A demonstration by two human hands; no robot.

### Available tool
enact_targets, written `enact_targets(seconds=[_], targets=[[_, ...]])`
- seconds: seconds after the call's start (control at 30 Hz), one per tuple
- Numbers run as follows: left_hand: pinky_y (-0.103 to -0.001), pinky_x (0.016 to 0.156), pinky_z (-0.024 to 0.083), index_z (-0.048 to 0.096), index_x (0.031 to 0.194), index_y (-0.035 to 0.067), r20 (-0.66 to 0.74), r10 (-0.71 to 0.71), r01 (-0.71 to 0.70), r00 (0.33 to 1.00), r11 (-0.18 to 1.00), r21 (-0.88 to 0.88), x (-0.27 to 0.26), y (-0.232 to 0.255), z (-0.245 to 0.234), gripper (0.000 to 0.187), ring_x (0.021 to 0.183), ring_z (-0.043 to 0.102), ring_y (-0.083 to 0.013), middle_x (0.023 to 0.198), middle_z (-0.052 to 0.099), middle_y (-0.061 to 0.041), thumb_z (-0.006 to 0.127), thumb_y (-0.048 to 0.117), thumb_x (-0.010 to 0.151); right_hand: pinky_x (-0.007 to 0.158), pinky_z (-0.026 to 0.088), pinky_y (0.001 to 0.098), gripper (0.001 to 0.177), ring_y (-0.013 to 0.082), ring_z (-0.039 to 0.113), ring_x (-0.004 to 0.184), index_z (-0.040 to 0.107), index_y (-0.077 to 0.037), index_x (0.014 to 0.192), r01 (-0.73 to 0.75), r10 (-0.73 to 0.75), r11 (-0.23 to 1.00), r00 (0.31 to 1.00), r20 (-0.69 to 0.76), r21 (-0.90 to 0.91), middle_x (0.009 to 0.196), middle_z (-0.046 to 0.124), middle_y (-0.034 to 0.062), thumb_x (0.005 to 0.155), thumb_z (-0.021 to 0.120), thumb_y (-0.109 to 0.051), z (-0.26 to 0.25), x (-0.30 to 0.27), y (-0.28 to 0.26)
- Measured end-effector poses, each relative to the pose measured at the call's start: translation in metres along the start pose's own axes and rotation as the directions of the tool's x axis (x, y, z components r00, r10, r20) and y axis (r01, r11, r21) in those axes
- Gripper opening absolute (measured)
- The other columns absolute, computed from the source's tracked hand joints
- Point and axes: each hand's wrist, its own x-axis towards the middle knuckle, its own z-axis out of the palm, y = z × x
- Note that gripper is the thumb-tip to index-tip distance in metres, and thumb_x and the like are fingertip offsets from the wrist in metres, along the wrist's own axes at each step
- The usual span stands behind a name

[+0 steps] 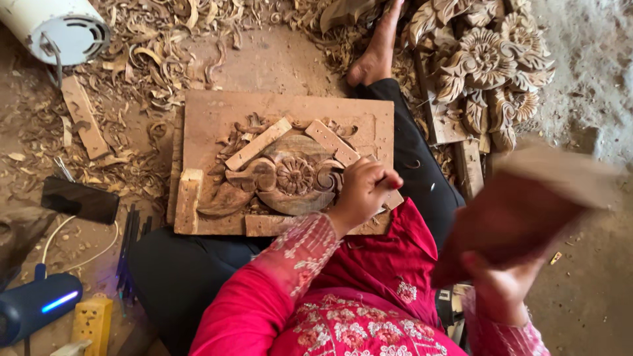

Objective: The person carves a floral design into a rectangular wooden board using a chisel and a wooden mallet. They repeatedly strike the chisel to shape the wood, creating intricate patterns and removing wood shavings.

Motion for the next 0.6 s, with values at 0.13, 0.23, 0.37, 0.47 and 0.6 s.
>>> enact_targets(seconds=[0.13, 0.23, 0.37, 0.47, 0.6], targets=[[-0.039, 0.075, 0.045, 0.071, 0.082, 0.017, -0.162, 0.038, -0.018, 0.986, 0.992, 0.122, 0.006, 0.002, 0.015, 0.026, 0.079, 0.06, -0.0234, 0.08, 0.068, 0.001, 0.069, 0.038, 0.098, 0.121, 0.021, 0.0567, 0.133, 0.0395, 0.014, 0.155, 0.007, -0.019, 0.168, 0.363, -0.216, 0.748, 0.925, 0.312, -0.556, 0.17, 0.012, 0.0188, 0.06, 0.071, 0.026, 0.011, 0.021, -0.001], [-0.041, 0.072, 0.044, 0.072, 0.079, 0.016, -0.161, 0.032, 0.018, 0.986, 0.954, 0.299, 0.007, 0.002, 0.025, 0.023, 0.077, 0.06, -0.0258, 0.075, 0.067, -0.001, 0.073, 0.034, 0.091, 0.111, 0.045, 0.0461, 0.133, 0.0338, 0.044, 0.145, 0.01, -0.02, 0.173, -0.111, 0.122, 0.983, 0.99, 0.07, -0.148, 0.167, 0.036, 0.0119, 0.06, 0.077, 0.006, 0.009, 0.031, -0.004], [-0.041, 0.077, 0.052, 0.072, 0.089, 0.015, -0.004, -0.063, 0.063, 0.998, 0.986, 0.157, 0.02, -0.001, 0.014, 0.009, 0.086, 0.068, -0.0256, 0.086, 0.072, -0.002, 0.066, 0.021, 0.092, 0.124, 0.043, 0.0438, 0.125, 0.029, 0.044, 0.148, 0.005, -0.017, 0.174, 0.15, -0.151, 0.989, 0.987, -0.064, -0.007, 0.165, 0.035, 0.0107, 0.076, 0.081, 0.003, -0.005, 0.03, -0.015], [-0.04, 0.074, 0.056, 0.071, 0.098, 0.012, 0.468, -0.228, 0.156, 0.854, 0.97, 0.187, 0.058, -0.003, -0.022, 0.012, 0.084, 0.073, -0.0248, 0.088, 0.074, -0.006, 0.061, 0.014, 0.093, 0.129, 0.04, 0.0415, 0.12, 0.0271, 0.044, 0.151, 0.012, -0.011, 0.171, 0.211, -0.222, 0.973, 0.966, -0.133, -0.091, 0.165, 0.039, 0.0096, 0.075, 0.083, 0.003, -0.017, 0.041, -0.022], [-0.043, 0.076, 0.054, 0.074, 0.098, 0.012, 0.771, -0.394, -0.106, 0.501, 0.856, 0.506, 0.103, -0.004, -0.044, 0.016, 0.085, 0.075, -0.0273, 0.088, 0.077, -0.009, 0.059, 0.018, 0.095, 0.127, 0.039, 0.0402, 0.108, 0.0269, 0.045, 0.143, 0.021, -0.007, 0.167, 0.225, -0.279, 0.931, 0.946, -0.167, -0.287, 0.158, 0.043, 0.0121, 0.081, 0.085, 0.001, -0.029, 0.048, -0.008]])
